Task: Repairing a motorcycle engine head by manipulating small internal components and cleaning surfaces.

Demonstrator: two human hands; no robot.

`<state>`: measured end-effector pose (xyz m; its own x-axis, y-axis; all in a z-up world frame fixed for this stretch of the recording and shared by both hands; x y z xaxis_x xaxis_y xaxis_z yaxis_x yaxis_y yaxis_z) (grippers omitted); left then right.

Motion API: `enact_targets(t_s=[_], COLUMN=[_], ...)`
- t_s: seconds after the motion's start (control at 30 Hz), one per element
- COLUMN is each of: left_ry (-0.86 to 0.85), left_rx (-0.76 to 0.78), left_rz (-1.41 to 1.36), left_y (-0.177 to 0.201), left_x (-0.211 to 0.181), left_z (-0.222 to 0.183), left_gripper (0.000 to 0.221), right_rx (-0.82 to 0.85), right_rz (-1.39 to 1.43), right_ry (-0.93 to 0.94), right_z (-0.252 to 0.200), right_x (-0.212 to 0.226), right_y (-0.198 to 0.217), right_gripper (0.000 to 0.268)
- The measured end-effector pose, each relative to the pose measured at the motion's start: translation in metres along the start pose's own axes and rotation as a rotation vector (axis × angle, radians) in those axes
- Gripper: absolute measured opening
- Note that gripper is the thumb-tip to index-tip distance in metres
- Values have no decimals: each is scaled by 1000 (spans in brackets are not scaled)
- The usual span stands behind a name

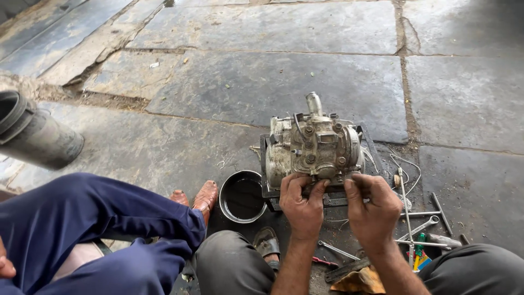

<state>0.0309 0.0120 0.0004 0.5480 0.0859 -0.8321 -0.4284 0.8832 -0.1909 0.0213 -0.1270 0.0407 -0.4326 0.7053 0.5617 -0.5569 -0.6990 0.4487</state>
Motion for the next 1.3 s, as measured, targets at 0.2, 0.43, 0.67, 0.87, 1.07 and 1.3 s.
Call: enact_targets(t_s=[0.2, 0.43, 0.67, 0.87, 1.07, 1.3], left_ry=[56, -72, 44, -18, 164, -115], left_rx=[5, 75, 150, 180, 181, 188], left_rz=[30, 60, 323, 452, 391, 537], left_y=[-4, 3, 5, 1, -1, -5], left_x=[-8, -43, -51, -59, -53, -52], left_z=[-1, 8, 19, 19, 17, 15], left_gripper=[26, 16, 14, 16, 15, 15], right_rx=[16, 48, -9, -100, -107, -2], right_rz=[-22, -112, -80, -59, -106, -141], right_ry=[165, 351, 273, 299, 356, 252], right_z=[4, 9, 1, -6, 4, -4], right_x=[-5, -4, -2, -13, -6, -17], right_y=[-4, -2, -11, -19, -16, -28], right_gripper=[17, 19, 17, 16, 17, 33])
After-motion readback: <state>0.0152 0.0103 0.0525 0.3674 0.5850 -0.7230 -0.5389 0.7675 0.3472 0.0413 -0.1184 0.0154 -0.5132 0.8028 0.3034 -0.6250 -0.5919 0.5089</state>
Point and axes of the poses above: each hand's wrist, its own z-axis towards the middle knuckle, its own y-axis out of the back of the hand, x = y × z, the point moved 3 cm from there along z, towards the middle knuckle, and after that the axes turned 11 degrees about -z, right-handed, at the moved point
